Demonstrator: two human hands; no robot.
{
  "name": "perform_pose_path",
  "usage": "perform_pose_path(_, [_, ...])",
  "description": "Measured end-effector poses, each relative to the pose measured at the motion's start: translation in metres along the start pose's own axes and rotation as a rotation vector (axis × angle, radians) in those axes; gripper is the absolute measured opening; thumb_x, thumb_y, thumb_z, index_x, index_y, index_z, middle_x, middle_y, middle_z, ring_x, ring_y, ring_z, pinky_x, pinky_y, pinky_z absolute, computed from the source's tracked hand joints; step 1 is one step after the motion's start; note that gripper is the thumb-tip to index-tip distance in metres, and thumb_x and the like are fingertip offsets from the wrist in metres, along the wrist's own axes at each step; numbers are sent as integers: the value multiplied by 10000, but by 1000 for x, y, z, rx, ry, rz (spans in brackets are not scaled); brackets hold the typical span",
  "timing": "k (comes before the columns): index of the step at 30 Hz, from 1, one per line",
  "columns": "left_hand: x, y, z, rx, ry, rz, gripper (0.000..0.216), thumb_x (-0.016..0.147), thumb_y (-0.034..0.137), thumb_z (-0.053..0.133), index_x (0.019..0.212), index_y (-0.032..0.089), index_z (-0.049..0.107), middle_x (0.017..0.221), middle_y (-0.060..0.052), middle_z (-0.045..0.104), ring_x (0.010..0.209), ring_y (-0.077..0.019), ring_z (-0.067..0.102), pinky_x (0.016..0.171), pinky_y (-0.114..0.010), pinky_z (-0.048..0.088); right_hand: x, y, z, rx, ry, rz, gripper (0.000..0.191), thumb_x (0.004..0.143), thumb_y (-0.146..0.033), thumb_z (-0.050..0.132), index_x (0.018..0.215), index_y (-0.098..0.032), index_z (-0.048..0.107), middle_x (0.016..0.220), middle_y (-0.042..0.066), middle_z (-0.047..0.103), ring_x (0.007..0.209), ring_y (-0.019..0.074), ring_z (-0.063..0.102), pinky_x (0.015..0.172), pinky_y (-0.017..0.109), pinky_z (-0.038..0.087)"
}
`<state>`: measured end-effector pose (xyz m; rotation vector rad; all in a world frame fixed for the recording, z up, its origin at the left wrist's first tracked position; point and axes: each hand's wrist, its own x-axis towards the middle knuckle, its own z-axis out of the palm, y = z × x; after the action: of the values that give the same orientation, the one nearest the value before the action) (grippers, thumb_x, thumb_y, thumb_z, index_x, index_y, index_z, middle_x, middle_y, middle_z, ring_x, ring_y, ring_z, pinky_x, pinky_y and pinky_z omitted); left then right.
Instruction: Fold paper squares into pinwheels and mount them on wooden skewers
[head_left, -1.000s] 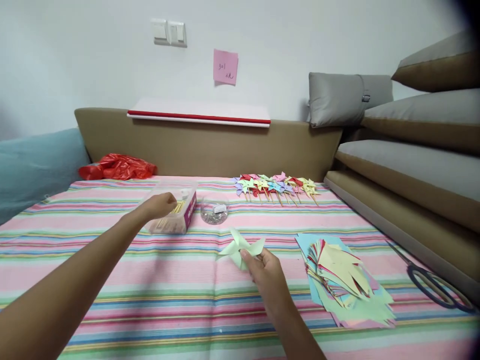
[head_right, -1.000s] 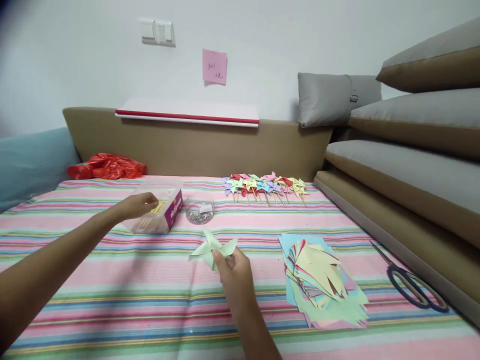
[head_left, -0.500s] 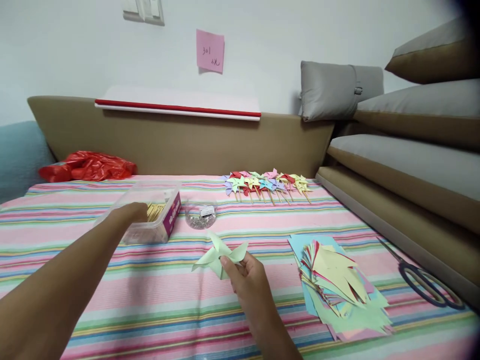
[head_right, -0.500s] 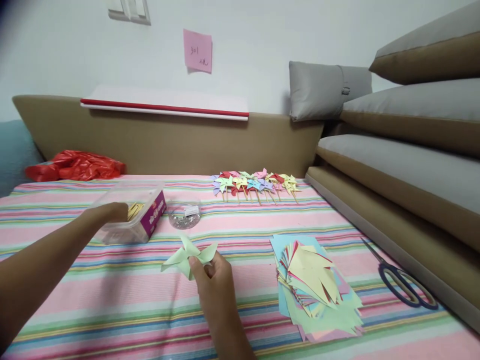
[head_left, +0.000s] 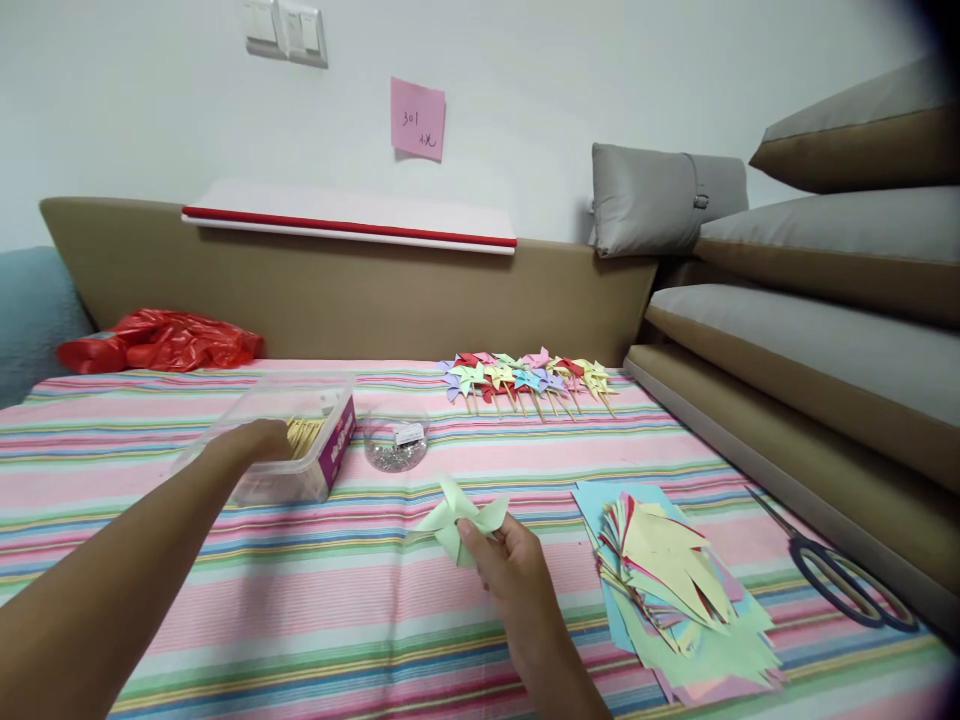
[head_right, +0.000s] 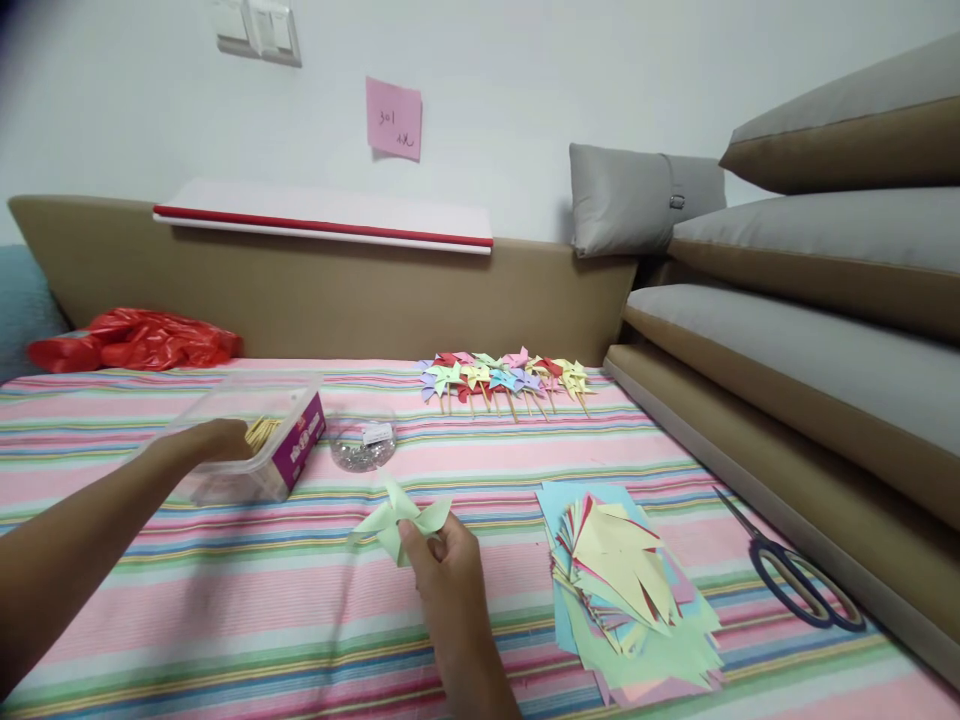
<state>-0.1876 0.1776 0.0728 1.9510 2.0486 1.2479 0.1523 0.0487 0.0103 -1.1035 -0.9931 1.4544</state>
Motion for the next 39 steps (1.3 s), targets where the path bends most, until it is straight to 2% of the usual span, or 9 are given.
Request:
perform_pose_path(4, [-12, 35, -21, 138, -11, -138, 181, 865, 271, 673, 777, 125, 613, 762, -24, 653, 776, -233, 656, 739, -362, 499, 10, 1, -5, 78, 65, -15, 463, 688, -549, 803, 832, -131, 667, 512, -92, 373, 487, 64, 258, 455, 215, 191])
perform_pose_path(6, [-37, 67, -27, 148, 8, -126, 165, 868, 305, 638, 787, 171, 587, 738, -10, 663, 748, -226, 651, 709, -314, 467, 15, -1, -9, 170, 81, -24, 439, 689, -524, 829, 789, -144, 633, 499, -100, 361, 477, 54, 252, 447, 205, 184])
perform_pose_path(9, [-100, 120, -19, -234, -86, 14, 207, 944, 411, 541, 892, 214, 575, 813, -6, 671, 756, -187, 626, 672, -259, 448, 19, -10, -19, 382, 55, -36, 407, 691, -427, 871, 706, -171, 556, 503, -107, 354, 470, 41, 235, 427, 179, 207])
perform_pose_path(13, [-185, 163, 12, -605, -257, -77, 225, 997, 404, 481, 889, 221, 557, 809, 2, 602, 762, -164, 573, 700, -258, 435, 12, -26, -34, 683, -39, -7, 438, 702, -260, 892, 627, -186, 467, 539, -108, 331, 471, 33, 241, 407, 133, 255])
perform_pose_path(21, [-228, 166, 46, -738, -406, -83, 204, 1010, 388, 482, 922, 222, 563, 835, -2, 597, 798, -162, 570, 749, -279, 430, -19, -33, -35, 671, -284, -85, 190, 838, -265, 790, 779, -178, 631, 593, -77, 433, 517, 45, 363, 512, 139, 401])
perform_pose_path(25, [-234, 167, 51, -687, -359, -21, 152, 997, 339, 491, 943, 220, 567, 863, -16, 608, 823, -173, 582, 731, -275, 450, -30, -35, -35, 475, -424, -219, 242, 817, -335, 801, 1013, -219, 719, 947, 15, 657, 819, 115, 587, 776, 231, 505])
perform_pose_path(29, [-238, 161, 56, -613, -334, 52, 98, 973, 256, 484, 976, 227, 578, 863, -21, 623, 792, -183, 587, 638, -256, 454, -33, -38, -40, 239, -496, -279, 162, 834, -320, 780, 973, -240, 753, 1312, 56, 610, 1127, 219, 606, 930, 329, 501])
perform_pose_path(32, [-238, 155, 57, -569, -307, 107, 99, 950, 208, 496, 1002, 236, 576, 851, -10, 634, 763, -179, 594, 651, -258, 471, -33, -39, -43, 138, -523, -324, 39, 863, -289, 747, 866, -250, 749, 1275, 49, 649, 1216, 252, 581, 982, 385, 488])
perform_pose_path(39, [-239, 157, 56, -574, -312, 63, 103, 972, 279, 517, 997, 265, 615, 896, -7, 661, 769, -169, 630, 501, -195, 469, -29, -35, -43, 107, -484, -317, 97, 879, -299, 728, 964, -253, 737, 1048, 34, 703, 992, 202, 639, 914, 365, 486])
